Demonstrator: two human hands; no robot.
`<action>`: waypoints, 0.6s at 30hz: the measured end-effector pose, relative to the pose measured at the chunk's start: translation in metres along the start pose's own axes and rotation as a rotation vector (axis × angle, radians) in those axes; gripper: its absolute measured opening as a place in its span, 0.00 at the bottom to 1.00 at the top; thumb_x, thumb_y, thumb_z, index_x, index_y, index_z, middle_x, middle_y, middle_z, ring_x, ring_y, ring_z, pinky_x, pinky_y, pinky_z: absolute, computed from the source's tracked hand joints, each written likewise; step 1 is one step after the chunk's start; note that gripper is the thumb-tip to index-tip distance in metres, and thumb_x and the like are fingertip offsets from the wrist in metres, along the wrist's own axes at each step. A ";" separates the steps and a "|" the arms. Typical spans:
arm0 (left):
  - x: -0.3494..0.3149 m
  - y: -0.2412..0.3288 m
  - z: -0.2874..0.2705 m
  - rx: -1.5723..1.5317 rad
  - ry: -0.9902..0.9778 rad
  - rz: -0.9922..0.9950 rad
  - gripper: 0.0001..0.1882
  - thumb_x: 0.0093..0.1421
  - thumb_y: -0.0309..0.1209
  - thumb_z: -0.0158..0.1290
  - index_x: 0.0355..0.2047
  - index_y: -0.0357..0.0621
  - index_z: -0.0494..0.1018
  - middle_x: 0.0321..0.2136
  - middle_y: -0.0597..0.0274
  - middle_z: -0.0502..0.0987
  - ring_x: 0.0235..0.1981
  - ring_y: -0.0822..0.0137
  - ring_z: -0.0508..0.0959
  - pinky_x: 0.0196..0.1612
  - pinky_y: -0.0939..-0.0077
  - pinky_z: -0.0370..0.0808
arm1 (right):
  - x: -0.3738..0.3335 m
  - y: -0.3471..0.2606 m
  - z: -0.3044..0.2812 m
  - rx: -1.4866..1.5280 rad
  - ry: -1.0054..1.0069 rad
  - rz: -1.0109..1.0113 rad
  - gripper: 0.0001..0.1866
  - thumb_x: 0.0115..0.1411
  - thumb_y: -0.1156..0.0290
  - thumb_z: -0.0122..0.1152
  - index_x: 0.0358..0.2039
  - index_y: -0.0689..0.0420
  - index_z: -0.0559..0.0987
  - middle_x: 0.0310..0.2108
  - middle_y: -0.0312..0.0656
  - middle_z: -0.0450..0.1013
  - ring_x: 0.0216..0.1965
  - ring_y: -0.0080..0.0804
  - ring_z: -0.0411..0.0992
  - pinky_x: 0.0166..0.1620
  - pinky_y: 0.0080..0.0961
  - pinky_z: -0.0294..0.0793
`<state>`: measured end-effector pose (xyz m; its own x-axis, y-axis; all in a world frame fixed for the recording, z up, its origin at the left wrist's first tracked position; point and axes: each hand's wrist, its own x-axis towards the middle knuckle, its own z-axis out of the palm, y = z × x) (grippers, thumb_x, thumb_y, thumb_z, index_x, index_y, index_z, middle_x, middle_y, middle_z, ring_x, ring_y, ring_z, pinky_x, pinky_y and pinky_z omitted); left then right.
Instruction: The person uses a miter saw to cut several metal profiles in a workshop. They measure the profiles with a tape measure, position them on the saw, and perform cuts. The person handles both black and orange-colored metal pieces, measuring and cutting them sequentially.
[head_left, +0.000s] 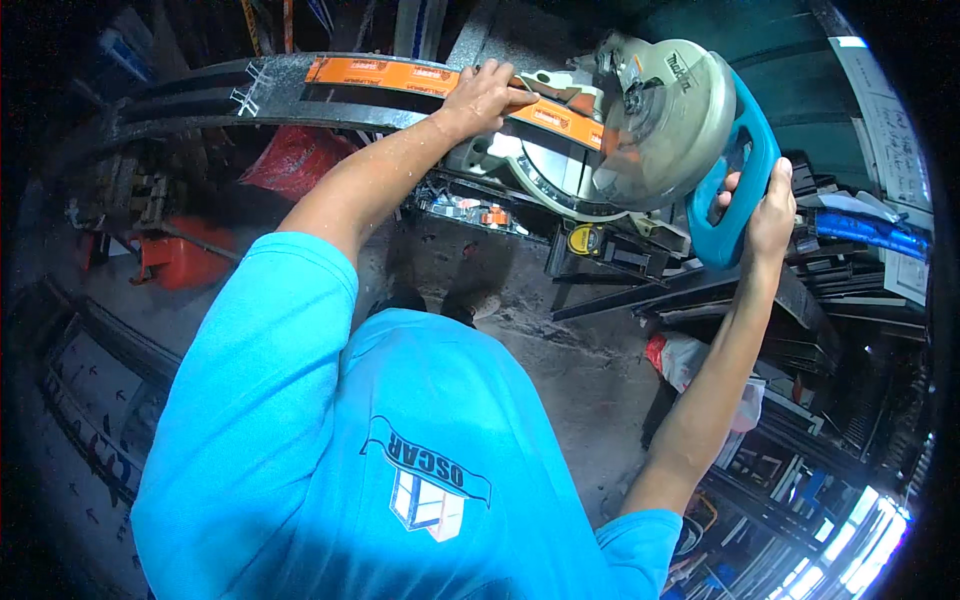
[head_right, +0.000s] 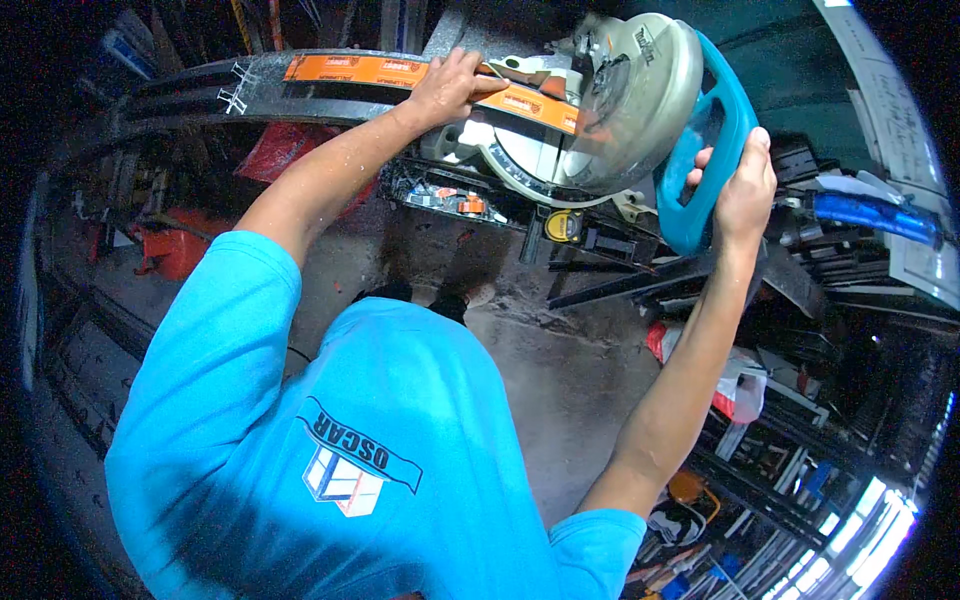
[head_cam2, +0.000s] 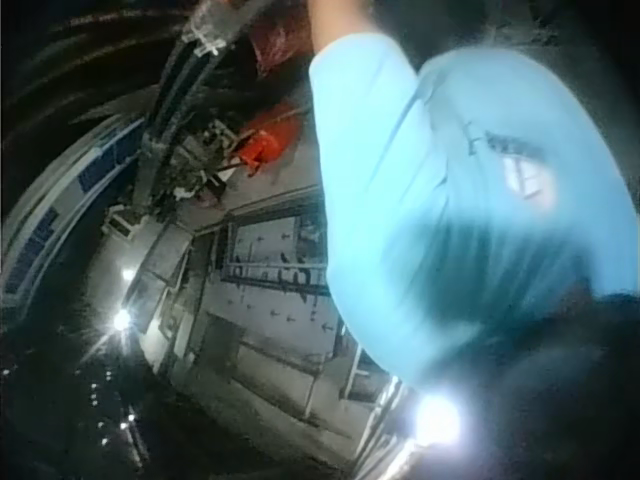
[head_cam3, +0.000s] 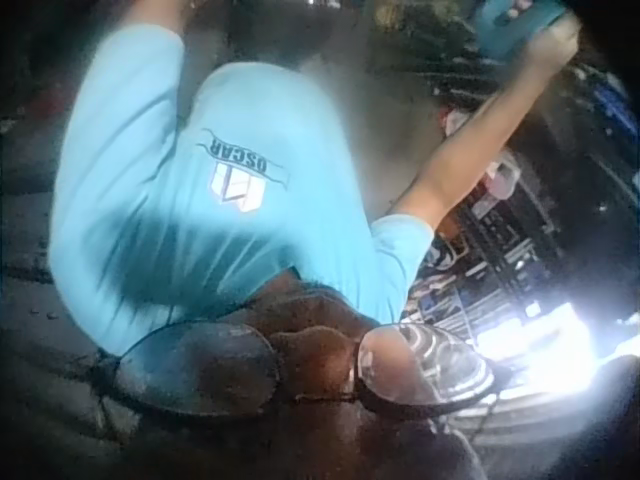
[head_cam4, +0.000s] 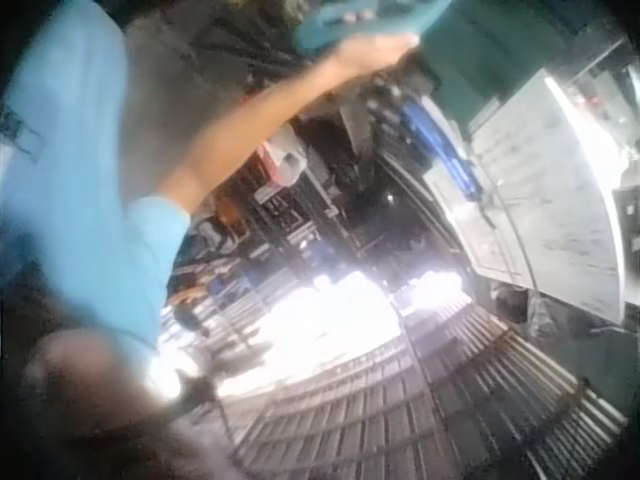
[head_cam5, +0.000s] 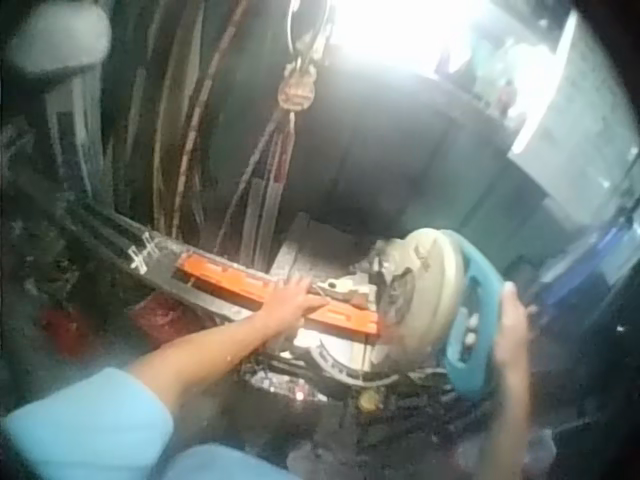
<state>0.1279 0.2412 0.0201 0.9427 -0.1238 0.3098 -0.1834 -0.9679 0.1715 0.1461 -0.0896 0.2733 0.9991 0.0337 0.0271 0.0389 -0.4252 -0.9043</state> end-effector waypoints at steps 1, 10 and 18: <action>0.000 0.000 0.000 -0.002 0.005 -0.002 0.31 0.56 0.27 0.62 0.58 0.77 0.76 0.53 0.61 0.70 0.57 0.56 0.67 0.55 0.53 0.66 | 0.001 0.003 0.000 -0.003 -0.008 0.001 0.32 0.75 0.45 0.34 0.37 0.62 0.75 0.24 0.44 0.75 0.20 0.31 0.75 0.26 0.30 0.76; -0.001 -0.002 0.004 -0.019 0.049 0.023 0.34 0.52 0.28 0.67 0.59 0.76 0.76 0.52 0.59 0.71 0.55 0.55 0.69 0.52 0.54 0.69 | 0.000 0.012 -0.002 0.009 -0.024 -0.012 0.32 0.75 0.45 0.33 0.36 0.61 0.75 0.24 0.44 0.75 0.19 0.31 0.74 0.23 0.30 0.76; 0.000 -0.002 0.002 -0.008 0.056 0.031 0.33 0.53 0.27 0.64 0.59 0.76 0.76 0.51 0.58 0.71 0.54 0.55 0.69 0.50 0.53 0.69 | -0.002 0.015 -0.002 0.018 -0.012 -0.028 0.32 0.75 0.44 0.33 0.35 0.61 0.75 0.24 0.44 0.75 0.19 0.31 0.74 0.23 0.30 0.75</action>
<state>0.1286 0.2426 0.0173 0.9196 -0.1415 0.3666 -0.2151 -0.9620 0.1681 0.1448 -0.0976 0.2604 0.9972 0.0567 0.0477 0.0668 -0.4080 -0.9106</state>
